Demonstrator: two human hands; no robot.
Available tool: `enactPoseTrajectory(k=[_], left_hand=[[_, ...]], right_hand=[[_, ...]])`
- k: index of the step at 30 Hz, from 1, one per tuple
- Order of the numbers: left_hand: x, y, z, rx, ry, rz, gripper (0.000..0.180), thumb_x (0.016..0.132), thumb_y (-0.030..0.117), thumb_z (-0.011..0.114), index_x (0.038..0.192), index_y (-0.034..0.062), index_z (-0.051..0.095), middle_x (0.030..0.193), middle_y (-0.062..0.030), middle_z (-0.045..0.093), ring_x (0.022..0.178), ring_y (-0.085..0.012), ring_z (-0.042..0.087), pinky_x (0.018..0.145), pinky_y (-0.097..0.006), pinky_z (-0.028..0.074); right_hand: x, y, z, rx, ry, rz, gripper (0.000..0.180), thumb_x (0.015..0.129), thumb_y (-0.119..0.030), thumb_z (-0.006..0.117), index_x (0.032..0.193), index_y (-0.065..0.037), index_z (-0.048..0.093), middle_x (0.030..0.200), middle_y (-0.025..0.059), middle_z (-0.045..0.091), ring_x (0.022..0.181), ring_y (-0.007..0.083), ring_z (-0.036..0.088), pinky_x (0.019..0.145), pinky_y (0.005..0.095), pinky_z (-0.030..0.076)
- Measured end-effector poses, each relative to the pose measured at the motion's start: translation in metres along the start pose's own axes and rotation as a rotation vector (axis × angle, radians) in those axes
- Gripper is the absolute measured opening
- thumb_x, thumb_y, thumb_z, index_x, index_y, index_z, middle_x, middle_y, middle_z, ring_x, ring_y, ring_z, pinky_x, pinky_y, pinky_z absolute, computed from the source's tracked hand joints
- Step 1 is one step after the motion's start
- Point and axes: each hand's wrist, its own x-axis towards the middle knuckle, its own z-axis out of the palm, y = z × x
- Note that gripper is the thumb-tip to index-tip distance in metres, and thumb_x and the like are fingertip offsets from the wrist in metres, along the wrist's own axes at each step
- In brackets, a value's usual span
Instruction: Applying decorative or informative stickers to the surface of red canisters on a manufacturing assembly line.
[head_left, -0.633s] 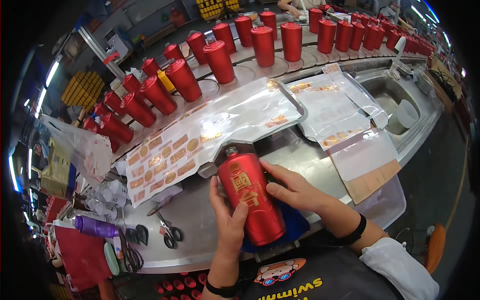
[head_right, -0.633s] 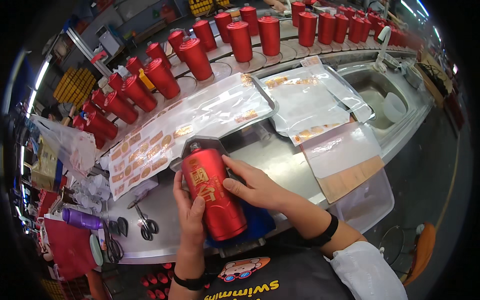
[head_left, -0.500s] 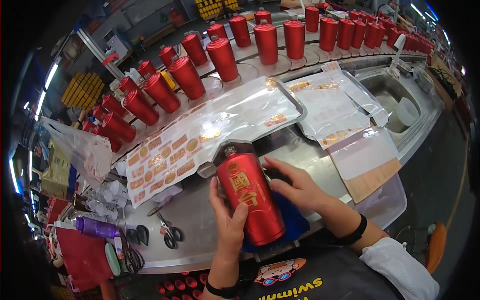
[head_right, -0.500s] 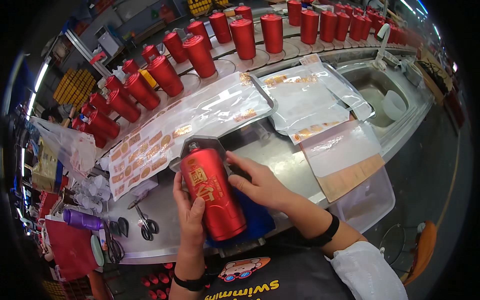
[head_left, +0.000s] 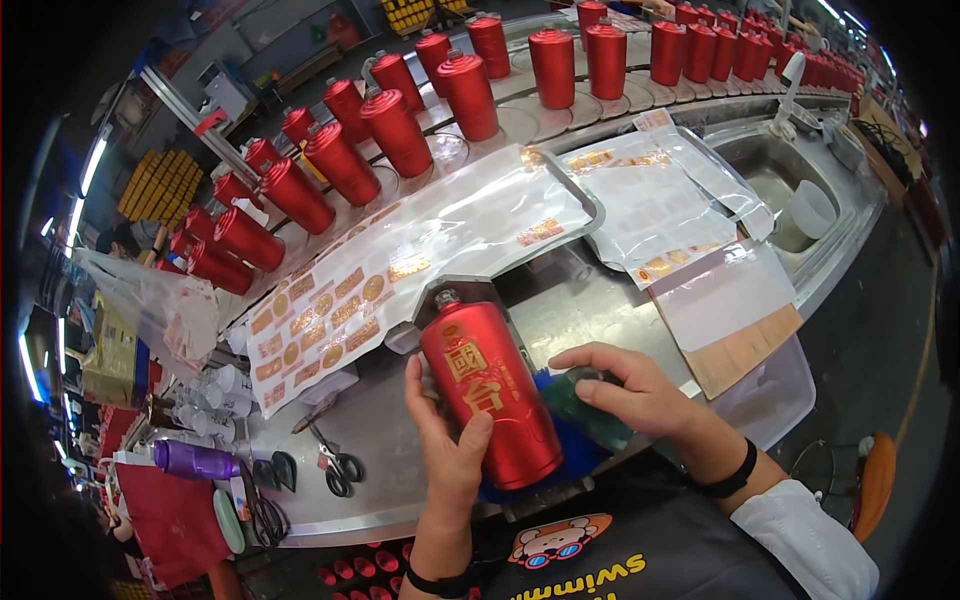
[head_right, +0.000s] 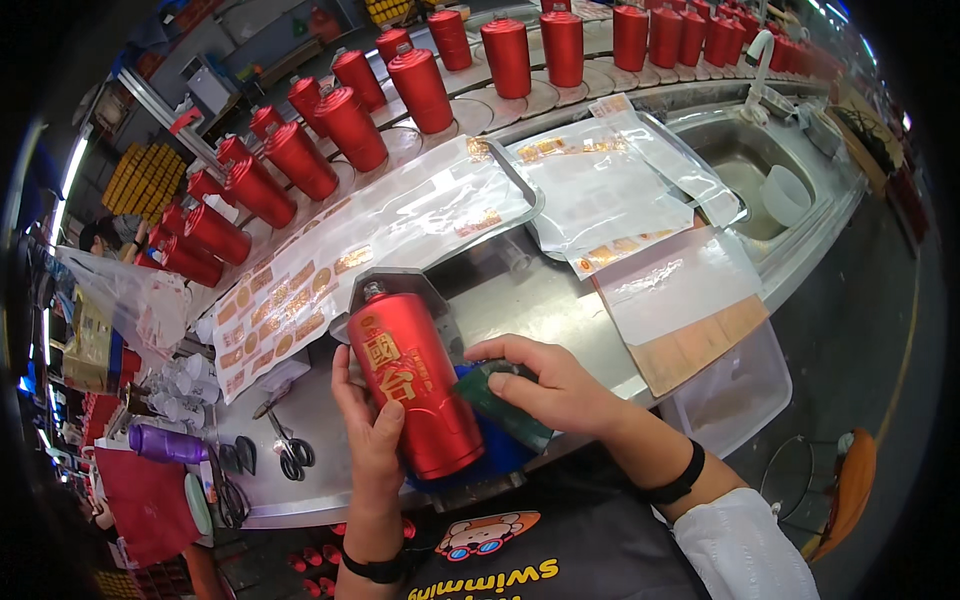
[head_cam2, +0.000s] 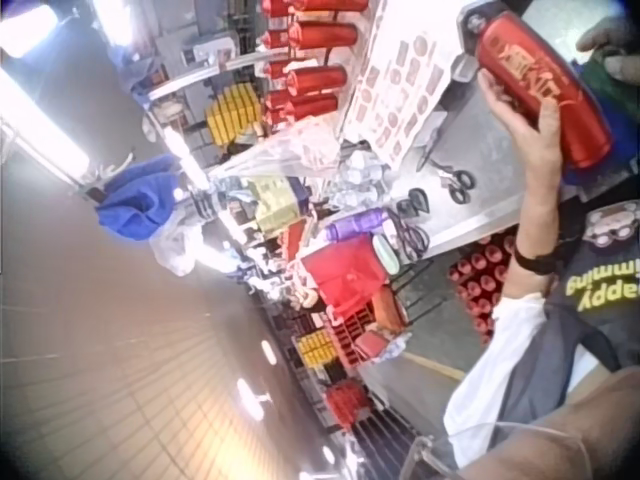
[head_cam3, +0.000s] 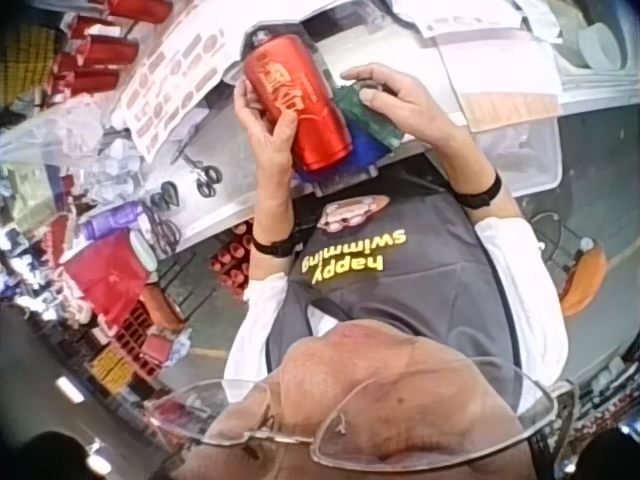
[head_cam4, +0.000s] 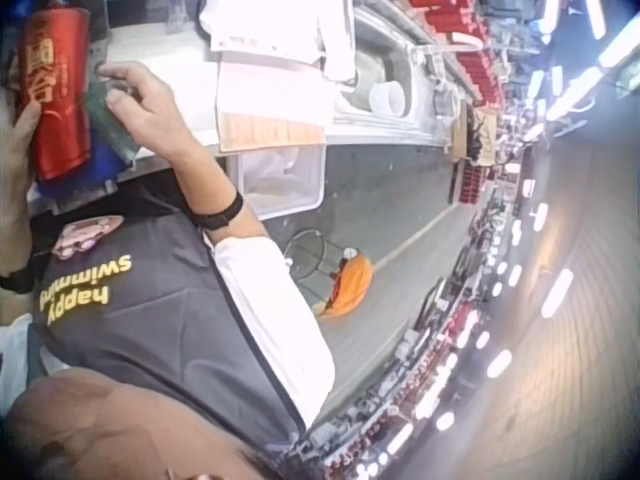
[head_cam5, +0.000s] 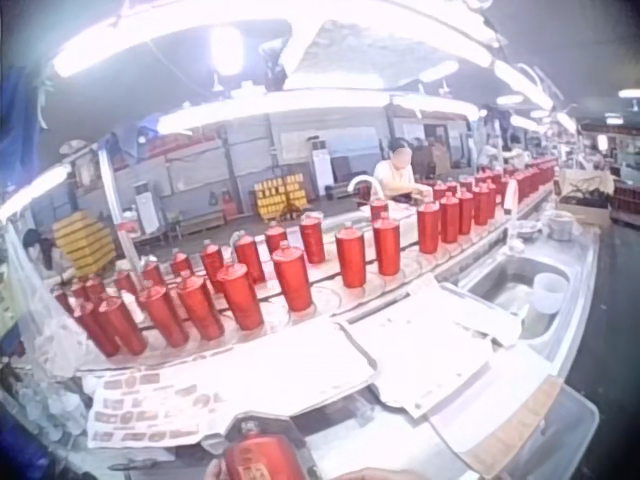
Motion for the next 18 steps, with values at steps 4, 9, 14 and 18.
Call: enactPoseTrajectory(k=[4,9,14,18], left_hand=[[0.000,0.001,0.000,0.014,0.046,0.118,0.088,0.082,0.026,0.070,0.147,0.0022,0.016,0.139,-0.0156,0.033,0.129,-0.0255,0.035,0.110,-0.040,0.025],[-0.004,0.012,-0.002,0.227,0.076,0.230,0.071,0.081,0.018,0.068,0.140,0.0020,0.030,0.141,-0.0181,0.034,0.134,-0.0288,0.033,0.112,-0.042,0.022],[-0.004,0.022,-0.002,0.528,0.073,0.312,0.047,0.080,0.015,0.067,0.122,0.0017,0.050,0.140,-0.0240,0.038,0.134,-0.0353,0.034,0.111,-0.044,0.022],[-0.003,0.030,-0.001,0.690,0.024,0.408,0.029,0.079,0.014,0.065,0.105,0.0019,0.060,0.141,-0.0289,0.039,0.132,-0.0401,0.036,0.109,-0.045,0.026]], right_hand=[[0.001,-0.004,0.007,-0.005,0.003,0.006,0.035,0.093,-0.011,0.053,0.127,-0.002,0.054,0.107,0.0068,0.064,0.094,0.0104,0.059,0.082,0.0268,0.048],[-0.002,-0.002,0.011,0.029,0.034,-0.004,0.035,0.093,-0.011,0.053,0.126,-0.001,0.054,0.106,0.0080,0.064,0.093,0.0106,0.059,0.082,0.0272,0.049],[-0.003,-0.003,0.016,0.054,0.047,0.021,0.034,0.093,-0.011,0.053,0.125,0.000,0.053,0.105,0.0087,0.063,0.093,0.0105,0.058,0.082,0.0269,0.048],[-0.005,-0.004,0.015,0.106,0.053,0.016,0.033,0.093,-0.011,0.053,0.124,0.000,0.053,0.105,0.0083,0.063,0.092,0.0104,0.058,0.081,0.0266,0.048]])
